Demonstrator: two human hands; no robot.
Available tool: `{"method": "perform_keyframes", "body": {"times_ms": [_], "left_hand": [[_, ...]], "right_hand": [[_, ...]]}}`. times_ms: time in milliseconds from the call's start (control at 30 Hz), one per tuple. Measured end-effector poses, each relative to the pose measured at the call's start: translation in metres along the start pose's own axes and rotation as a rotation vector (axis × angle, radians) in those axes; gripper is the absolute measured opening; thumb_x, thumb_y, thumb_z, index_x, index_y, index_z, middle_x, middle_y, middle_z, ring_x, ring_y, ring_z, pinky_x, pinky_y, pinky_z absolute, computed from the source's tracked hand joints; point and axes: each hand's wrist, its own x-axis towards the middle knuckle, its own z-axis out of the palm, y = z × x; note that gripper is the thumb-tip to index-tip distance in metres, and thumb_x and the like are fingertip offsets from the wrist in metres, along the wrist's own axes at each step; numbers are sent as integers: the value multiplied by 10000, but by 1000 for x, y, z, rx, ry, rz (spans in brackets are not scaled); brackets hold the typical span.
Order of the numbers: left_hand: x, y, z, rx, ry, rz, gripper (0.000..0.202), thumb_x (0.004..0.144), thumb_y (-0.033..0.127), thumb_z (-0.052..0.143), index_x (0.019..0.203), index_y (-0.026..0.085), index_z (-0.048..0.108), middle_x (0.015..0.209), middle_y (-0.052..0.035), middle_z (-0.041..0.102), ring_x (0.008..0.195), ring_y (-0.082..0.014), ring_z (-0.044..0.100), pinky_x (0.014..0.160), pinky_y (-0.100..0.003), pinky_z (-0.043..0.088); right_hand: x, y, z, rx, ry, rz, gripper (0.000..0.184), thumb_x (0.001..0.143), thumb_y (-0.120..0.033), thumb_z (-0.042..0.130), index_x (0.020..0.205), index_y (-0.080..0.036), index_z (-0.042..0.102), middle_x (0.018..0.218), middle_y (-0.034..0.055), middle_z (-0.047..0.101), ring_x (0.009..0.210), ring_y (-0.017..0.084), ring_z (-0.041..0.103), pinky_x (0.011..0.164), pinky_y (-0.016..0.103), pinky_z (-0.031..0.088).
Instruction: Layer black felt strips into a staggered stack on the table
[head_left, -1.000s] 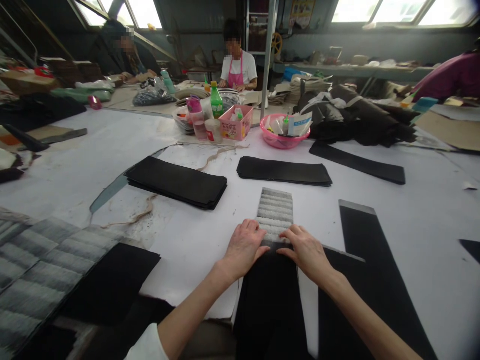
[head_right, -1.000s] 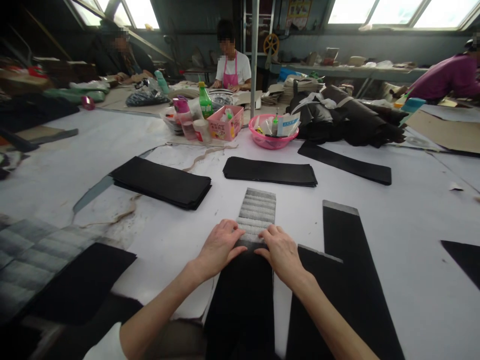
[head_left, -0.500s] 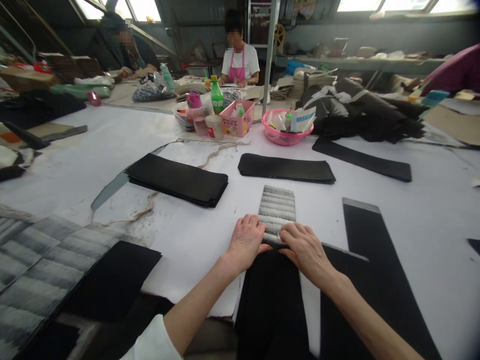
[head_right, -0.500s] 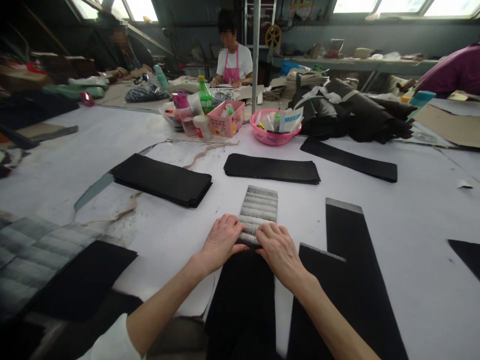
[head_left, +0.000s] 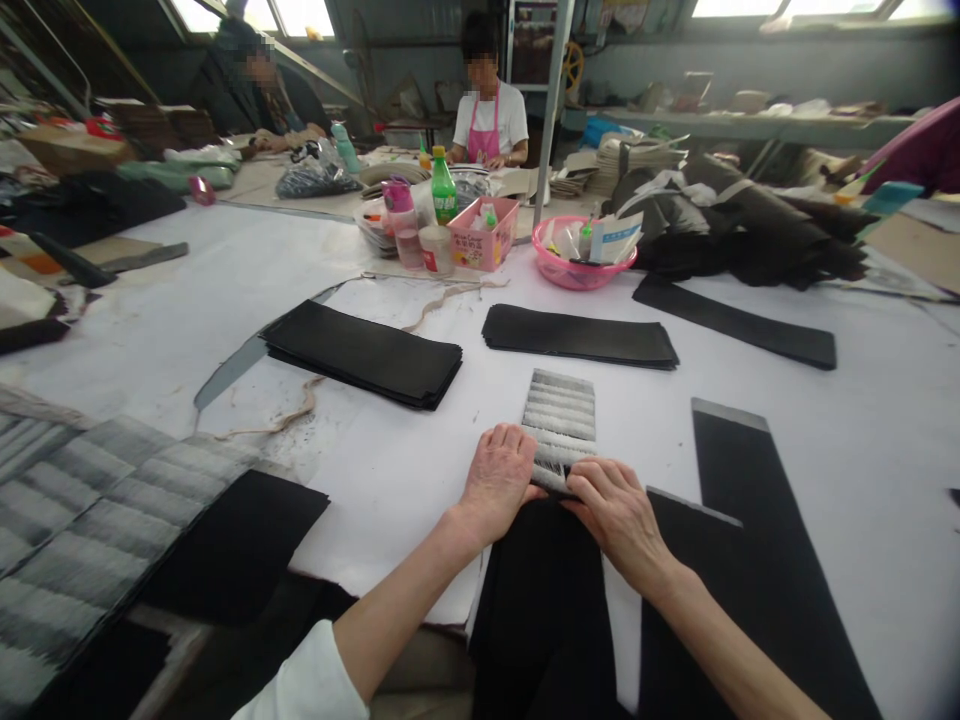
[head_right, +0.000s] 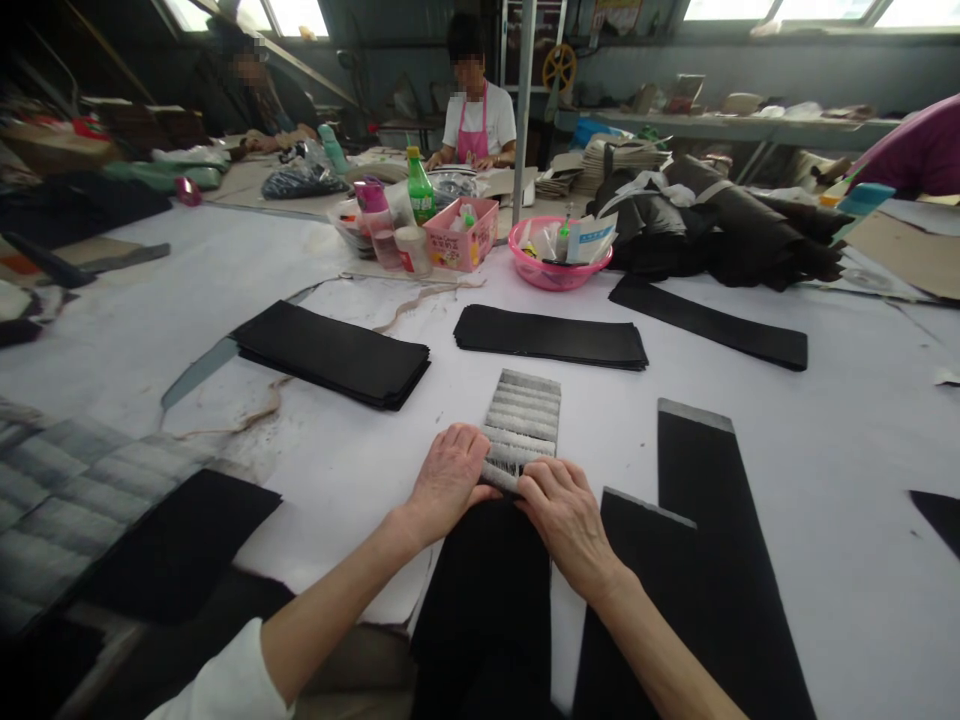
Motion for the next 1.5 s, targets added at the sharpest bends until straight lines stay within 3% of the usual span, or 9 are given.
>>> {"method": "perform_keyframes", "body": {"times_ms": [167,333,500,700,767,967,1100,1267,1500], "left_hand": [[6,3,-9,-100,-30,247,267,821,216,686,1057,290,586,1067,-24,486,1070,-208,455,930,-347,396],[22,2,-13,-71,-117,352,105,801,267,705,868,256,625,1004,-31,501,1018,-221,473,837,-339,410],[21,-7,-16,62,-75,264,319,688,434,801,817,202,624,985,-58,519,1013,-255,462,862,-375,394],[-7,-69,-33,98,-28,39,424,665,572,758,682,178,601,896,-63,537,949,-255,475,835,-392,416],[-14,-80,-38,10,24,-38,417,679,572,746,774,186,620,921,-56,551,958,-247,484,845,-388,430],[-6,-37,-22,-249,-8,172,455,730,373,783,1106,229,572,1073,-40,575,1056,-221,492,896,-360,449],[6,-11,-8,-158,-71,242,205,765,247,756,890,199,601,978,-34,584,1026,-224,496,855,-355,442],[5,-12,-4,-108,-120,311,91,827,203,678,851,191,591,894,-28,614,979,-217,513,797,-352,427],[2,-11,-5,-140,-132,319,73,840,140,624,838,188,569,862,-27,625,946,-215,536,762,-339,426]], "right_hand": [[-2,-1,2,-5,23,8,144,931,-161,522,1056,-229,539,1118,61,593,1105,236,503,963,396,367],[-3,-2,4,-31,27,26,152,913,-162,559,1052,-217,530,1091,61,591,1072,242,499,951,394,372],[-2,-4,2,-38,11,79,102,902,-194,583,983,-212,523,1030,62,592,1025,251,508,913,398,385],[-2,-2,0,4,21,95,112,894,-185,589,961,-221,506,1025,58,581,1019,247,515,914,396,390],[-2,-2,1,14,28,88,119,894,-174,580,975,-226,511,1040,60,581,1037,250,514,927,402,387],[-3,-1,4,9,37,74,145,893,-167,566,1015,-234,526,1074,67,587,1066,265,514,929,412,398],[-4,0,5,52,43,95,192,880,-176,591,1047,-233,516,1072,67,593,1063,263,527,926,418,415],[3,5,1,31,70,120,536,795,-122,662,1277,-254,468,1258,92,534,1233,286,460,992,456,410],[20,19,-7,3,-85,21,182,746,-233,760,850,-244,612,1339,62,503,1336,293,372,997,461,420]]}}
